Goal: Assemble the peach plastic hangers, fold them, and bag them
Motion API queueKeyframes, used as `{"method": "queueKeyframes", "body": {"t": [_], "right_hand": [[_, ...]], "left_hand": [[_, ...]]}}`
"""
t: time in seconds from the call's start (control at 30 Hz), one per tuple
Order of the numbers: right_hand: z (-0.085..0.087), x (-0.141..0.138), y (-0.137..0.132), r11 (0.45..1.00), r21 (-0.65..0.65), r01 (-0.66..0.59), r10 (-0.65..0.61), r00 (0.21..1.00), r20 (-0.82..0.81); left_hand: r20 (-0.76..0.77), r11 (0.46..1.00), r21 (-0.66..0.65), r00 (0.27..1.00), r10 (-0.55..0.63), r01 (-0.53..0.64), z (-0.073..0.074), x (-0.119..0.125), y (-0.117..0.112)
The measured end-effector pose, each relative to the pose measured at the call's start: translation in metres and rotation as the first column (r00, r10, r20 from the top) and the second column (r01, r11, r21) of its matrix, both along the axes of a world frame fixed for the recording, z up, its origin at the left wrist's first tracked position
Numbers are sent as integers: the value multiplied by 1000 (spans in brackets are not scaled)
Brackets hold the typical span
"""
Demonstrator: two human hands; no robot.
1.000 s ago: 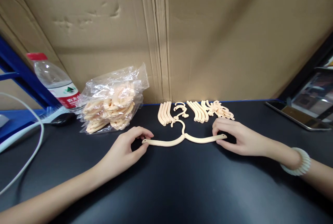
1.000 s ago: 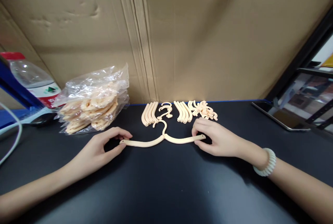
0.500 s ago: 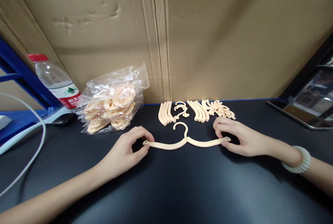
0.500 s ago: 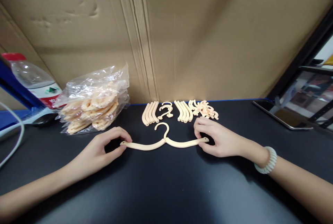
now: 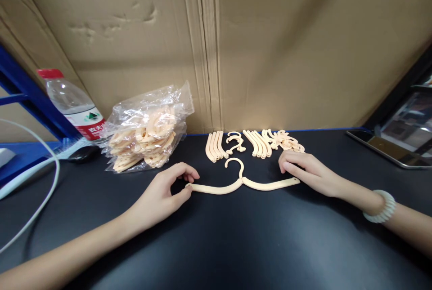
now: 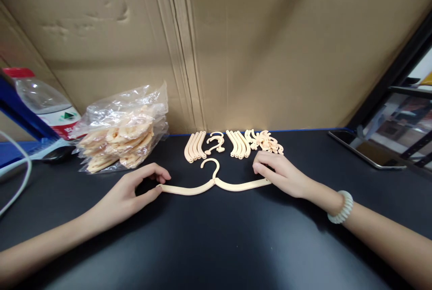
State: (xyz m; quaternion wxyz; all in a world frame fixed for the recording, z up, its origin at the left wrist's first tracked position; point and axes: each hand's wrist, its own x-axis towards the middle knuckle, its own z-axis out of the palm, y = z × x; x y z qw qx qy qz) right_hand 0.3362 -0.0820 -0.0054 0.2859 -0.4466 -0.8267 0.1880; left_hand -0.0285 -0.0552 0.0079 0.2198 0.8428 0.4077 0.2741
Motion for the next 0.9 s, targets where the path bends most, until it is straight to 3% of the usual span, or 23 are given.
{"method": "queueKeyframes", "body": {"t": [0.4, 0.9], "right_hand": [[-2, 5, 5, 990, -101, 100, -109, 990, -86], [-1, 3, 4, 991, -78, 107, -112, 992, -65]], "left_hand": [[67, 995, -65, 995, 76, -71, -1, 1, 3], [84, 992, -77, 991, 108, -101, 0, 1, 2]]}}
